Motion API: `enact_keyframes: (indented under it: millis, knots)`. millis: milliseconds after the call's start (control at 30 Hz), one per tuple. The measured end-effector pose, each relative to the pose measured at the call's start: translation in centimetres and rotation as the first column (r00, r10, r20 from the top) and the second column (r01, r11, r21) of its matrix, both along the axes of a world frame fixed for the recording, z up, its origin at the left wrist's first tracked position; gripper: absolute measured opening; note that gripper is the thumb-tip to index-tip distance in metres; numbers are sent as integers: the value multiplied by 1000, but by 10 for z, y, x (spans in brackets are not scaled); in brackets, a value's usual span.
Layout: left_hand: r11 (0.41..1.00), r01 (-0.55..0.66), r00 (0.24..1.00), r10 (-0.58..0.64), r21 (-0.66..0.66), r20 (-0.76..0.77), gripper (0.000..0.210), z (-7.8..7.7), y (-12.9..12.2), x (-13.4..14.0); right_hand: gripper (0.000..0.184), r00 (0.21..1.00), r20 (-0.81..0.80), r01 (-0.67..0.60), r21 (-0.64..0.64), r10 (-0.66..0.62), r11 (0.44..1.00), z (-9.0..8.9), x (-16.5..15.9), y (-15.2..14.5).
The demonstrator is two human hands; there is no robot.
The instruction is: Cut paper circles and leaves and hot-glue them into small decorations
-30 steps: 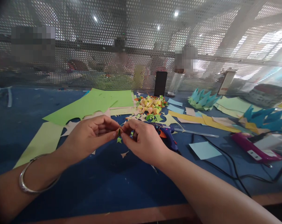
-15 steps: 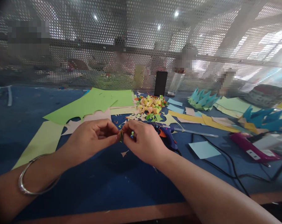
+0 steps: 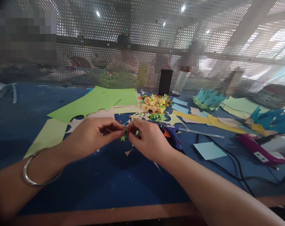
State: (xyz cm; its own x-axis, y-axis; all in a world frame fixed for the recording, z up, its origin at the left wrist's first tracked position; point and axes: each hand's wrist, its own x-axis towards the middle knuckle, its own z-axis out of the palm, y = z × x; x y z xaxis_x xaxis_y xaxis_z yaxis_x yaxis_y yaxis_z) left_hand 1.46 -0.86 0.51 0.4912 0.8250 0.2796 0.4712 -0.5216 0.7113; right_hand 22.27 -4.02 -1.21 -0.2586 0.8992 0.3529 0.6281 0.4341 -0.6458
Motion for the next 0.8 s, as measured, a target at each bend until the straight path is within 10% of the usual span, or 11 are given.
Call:
enact_keyframes:
  millis: [200,533,800]
  knots:
    - [939,-266,964,263,218,46,18,21,32,-35,6,998,64,-2,-40,4,999,-3,2,2]
    - [980,-122,960,157,156,-233,10,11,40,-42,11,991,124,-30,-142,48,989,-5,3,3]
    - [909,-317,948,315,270,52,9,21,45,-47,8,998,49,29,-75,-26,997,-3,8,4]
